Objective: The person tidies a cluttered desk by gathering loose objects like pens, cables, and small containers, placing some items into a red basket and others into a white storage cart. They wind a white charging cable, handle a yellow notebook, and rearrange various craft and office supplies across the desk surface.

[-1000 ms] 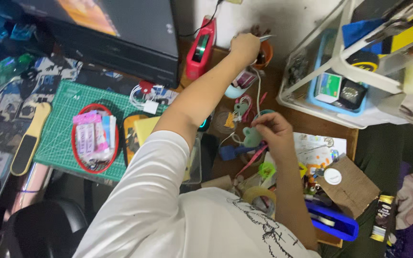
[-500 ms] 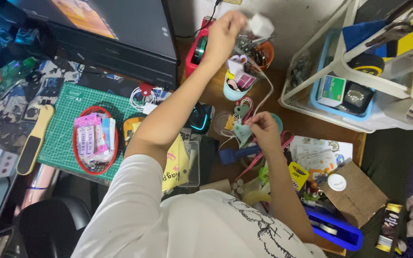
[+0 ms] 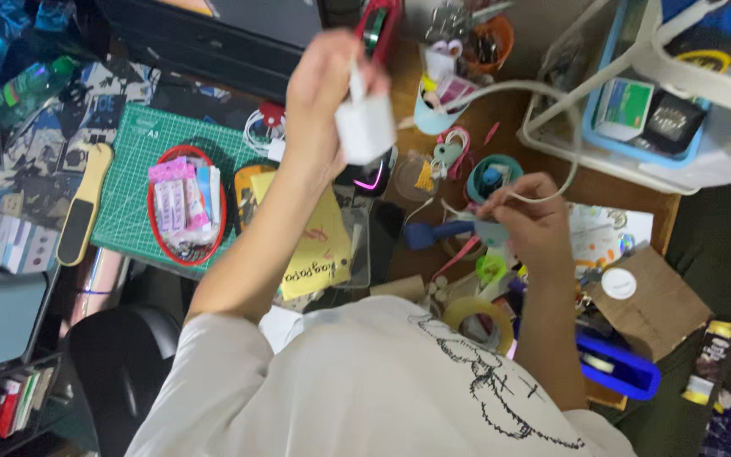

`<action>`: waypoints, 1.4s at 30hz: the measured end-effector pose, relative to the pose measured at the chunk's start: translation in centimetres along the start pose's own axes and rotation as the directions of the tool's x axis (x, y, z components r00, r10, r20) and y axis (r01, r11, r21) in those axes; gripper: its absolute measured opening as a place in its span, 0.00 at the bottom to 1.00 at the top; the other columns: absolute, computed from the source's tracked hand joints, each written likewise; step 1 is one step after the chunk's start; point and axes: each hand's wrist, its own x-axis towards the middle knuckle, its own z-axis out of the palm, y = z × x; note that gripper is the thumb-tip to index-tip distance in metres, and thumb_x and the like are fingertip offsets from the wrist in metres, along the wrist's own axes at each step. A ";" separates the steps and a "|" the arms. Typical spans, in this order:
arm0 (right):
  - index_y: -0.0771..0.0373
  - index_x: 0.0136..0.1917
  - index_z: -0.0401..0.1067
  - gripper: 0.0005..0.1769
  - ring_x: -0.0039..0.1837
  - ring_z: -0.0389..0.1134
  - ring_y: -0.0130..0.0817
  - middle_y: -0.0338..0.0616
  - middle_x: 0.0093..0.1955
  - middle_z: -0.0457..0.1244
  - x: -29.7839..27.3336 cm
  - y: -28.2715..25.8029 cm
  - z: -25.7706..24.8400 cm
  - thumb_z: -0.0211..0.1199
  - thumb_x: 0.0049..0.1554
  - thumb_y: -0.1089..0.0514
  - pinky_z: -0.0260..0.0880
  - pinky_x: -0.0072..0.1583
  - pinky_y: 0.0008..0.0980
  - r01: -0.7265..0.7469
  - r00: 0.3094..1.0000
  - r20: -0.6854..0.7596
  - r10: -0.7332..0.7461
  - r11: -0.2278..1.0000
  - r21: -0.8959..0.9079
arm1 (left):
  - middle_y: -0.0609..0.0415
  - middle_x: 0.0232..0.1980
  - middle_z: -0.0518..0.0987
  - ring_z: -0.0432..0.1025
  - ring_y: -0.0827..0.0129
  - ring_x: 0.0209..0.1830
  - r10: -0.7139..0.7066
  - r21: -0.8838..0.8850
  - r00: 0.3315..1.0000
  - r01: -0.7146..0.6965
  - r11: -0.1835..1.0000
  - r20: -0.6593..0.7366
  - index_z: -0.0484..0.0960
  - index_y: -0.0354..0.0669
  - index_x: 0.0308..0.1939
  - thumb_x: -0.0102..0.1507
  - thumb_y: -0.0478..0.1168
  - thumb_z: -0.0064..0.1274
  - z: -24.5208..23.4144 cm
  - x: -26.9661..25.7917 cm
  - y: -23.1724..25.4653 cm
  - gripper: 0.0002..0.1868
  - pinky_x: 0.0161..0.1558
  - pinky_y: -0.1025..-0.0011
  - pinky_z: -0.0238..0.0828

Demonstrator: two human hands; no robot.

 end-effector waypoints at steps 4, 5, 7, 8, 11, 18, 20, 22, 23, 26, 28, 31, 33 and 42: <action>0.65 0.54 0.69 0.09 0.53 0.72 0.32 0.43 0.50 0.70 -0.4 -3.0 2.4 0.60 0.59 0.69 0.72 0.54 0.33 -0.096 0.992 -0.002 0.128 0.732 -0.674 | 0.53 0.37 0.81 0.77 0.72 0.36 -0.164 0.251 0.972 0.203 0.946 -0.170 0.77 0.40 0.51 0.71 0.45 0.54 -0.9 -6.8 0.8 0.12 0.39 0.73 0.74; 0.65 0.55 0.71 0.09 0.52 0.71 0.33 0.45 0.51 0.69 -0.7 -3.3 3.4 0.61 0.60 0.68 0.71 0.53 0.33 -0.037 0.998 0.000 0.058 0.643 -0.765 | 0.54 0.36 0.82 0.77 0.72 0.35 -0.191 0.281 0.960 0.245 0.928 -0.206 0.77 0.39 0.51 0.71 0.44 0.55 -1.0 -8.5 0.9 0.12 0.40 0.74 0.75; 0.65 0.58 0.73 0.09 0.50 0.69 0.35 0.49 0.52 0.68 -1.4 -3.6 5.4 0.62 0.64 0.66 0.69 0.51 0.33 0.069 0.996 0.037 -0.084 0.421 -0.905 | 0.55 0.37 0.82 0.77 0.75 0.37 -0.159 0.425 0.969 0.226 0.877 -0.188 0.78 0.40 0.50 0.72 0.43 0.53 -0.8 -11.0 1.0 0.10 0.42 0.75 0.75; 0.64 0.58 0.73 0.07 0.50 0.70 0.33 0.46 0.51 0.69 -1.9 -3.7 6.3 0.62 0.65 0.64 0.70 0.52 0.31 0.033 0.999 0.009 -0.048 0.536 -0.843 | 0.56 0.38 0.82 0.77 0.76 0.38 -0.144 0.493 0.974 0.214 0.843 -0.177 0.79 0.40 0.50 0.73 0.43 0.52 -0.5 -12.0 1.2 0.10 0.43 0.76 0.75; 0.61 0.57 0.72 0.10 0.51 0.73 0.26 0.40 0.49 0.70 -3.1 -3.1 9.1 0.64 0.63 0.61 0.73 0.53 0.28 -0.054 0.991 0.061 0.118 0.779 -0.625 | 0.56 0.40 0.82 0.76 0.75 0.40 -0.093 0.619 0.988 0.150 0.771 -0.124 0.82 0.38 0.49 0.73 0.40 0.54 0.6 -14.0 1.9 0.08 0.46 0.76 0.74; 0.59 0.59 0.66 0.25 0.57 0.69 0.28 0.41 0.52 0.67 -4.3 -1.4 13.0 0.69 0.49 0.62 0.70 0.58 0.27 -0.331 0.715 0.605 0.350 0.932 -0.148 | 0.55 0.41 0.81 0.76 0.73 0.42 -0.153 0.812 0.957 -0.118 0.572 0.247 0.84 0.38 0.46 0.65 0.34 0.59 2.3 -15.6 3.9 0.06 0.45 0.74 0.73; 0.61 0.56 0.69 0.20 0.56 0.69 0.31 0.43 0.51 0.67 -4.7 -1.6 13.3 0.69 0.51 0.58 0.69 0.58 0.27 -0.315 0.668 0.704 0.240 0.949 -0.025 | 0.56 0.45 0.81 0.78 0.75 0.44 -0.153 0.767 0.959 -0.090 0.636 0.240 0.83 0.38 0.48 0.65 0.33 0.59 1.5 -15.6 3.4 0.07 0.47 0.75 0.75; 0.63 0.51 0.72 0.16 0.55 0.68 0.34 0.45 0.50 0.66 -5.2 -2.0 13.3 0.69 0.57 0.51 0.69 0.58 0.28 -0.303 0.659 0.750 0.063 0.934 0.188 | 0.57 0.51 0.79 0.77 0.75 0.48 -0.246 0.542 0.946 0.095 0.835 0.213 0.79 0.38 0.53 0.66 0.31 0.57 0.8 -15.7 1.8 0.11 0.51 0.74 0.77; 0.65 0.49 0.72 0.16 0.49 0.66 0.32 0.44 0.45 0.65 -5.8 -2.2 13.3 0.69 0.58 0.50 0.67 0.52 0.28 -0.395 0.708 0.701 0.086 0.871 0.292 | 0.57 0.54 0.77 0.77 0.75 0.50 -0.295 0.404 0.932 0.191 0.895 0.213 0.78 0.38 0.56 0.66 0.30 0.56 0.4 -15.7 0.8 0.14 0.54 0.73 0.77; 0.68 0.45 0.72 0.19 0.35 0.60 0.29 0.41 0.33 0.61 -6.4 -3.3 13.4 0.69 0.61 0.49 0.62 0.40 0.28 -0.574 0.750 0.641 0.162 0.641 0.509 | 0.57 0.52 0.76 0.71 0.78 0.49 -0.202 0.311 0.949 0.121 0.943 0.243 0.76 0.37 0.61 0.69 0.27 0.59 -0.5 -15.5 -3.2 0.17 0.51 0.77 0.69; 0.66 0.43 0.70 0.16 0.34 0.58 0.30 0.38 0.32 0.59 -5.0 -4.3 13.9 0.70 0.59 0.52 0.62 0.37 0.29 -0.669 0.682 0.713 0.164 0.534 0.517 | 0.57 0.56 0.77 0.72 0.77 0.56 -0.165 0.315 0.947 0.073 0.946 0.276 0.74 0.38 0.60 0.67 0.29 0.56 -0.8 -15.9 -6.0 0.18 0.59 0.75 0.69; 0.65 0.45 0.72 0.17 0.38 0.60 0.30 0.42 0.37 0.59 -5.2 -7.0 15.1 0.65 0.63 0.48 0.64 0.39 0.27 -0.328 0.894 0.444 0.053 0.754 0.569 | 0.57 0.53 0.78 0.73 0.78 0.53 -0.252 0.244 0.916 0.179 0.953 0.312 0.73 0.39 0.59 0.64 0.33 0.60 0.0 -16.4 -10.5 0.20 0.57 0.73 0.71; 0.63 0.71 0.63 0.30 0.47 0.67 0.33 0.41 0.39 0.62 -3.5 -8.3 15.3 0.65 0.60 0.52 0.72 0.45 0.36 -0.244 0.913 0.397 -0.093 0.657 0.713 | 0.58 0.51 0.79 0.73 0.79 0.50 -0.426 0.336 0.848 0.319 0.886 0.316 0.74 0.39 0.58 0.64 0.37 0.60 0.4 -17.3 -11.2 0.20 0.54 0.72 0.72; 0.58 0.78 0.56 0.18 0.52 0.73 0.32 0.46 0.52 0.69 1.3 -3.7 6.6 0.55 0.79 0.58 0.75 0.57 0.29 0.390 0.877 0.186 -0.444 0.429 -0.814 | 0.48 0.38 0.83 0.79 0.50 0.38 -0.561 0.956 0.801 -0.048 0.289 0.209 0.80 0.46 0.49 0.65 0.41 0.59 4.2 -17.5 0.6 0.10 0.40 0.57 0.73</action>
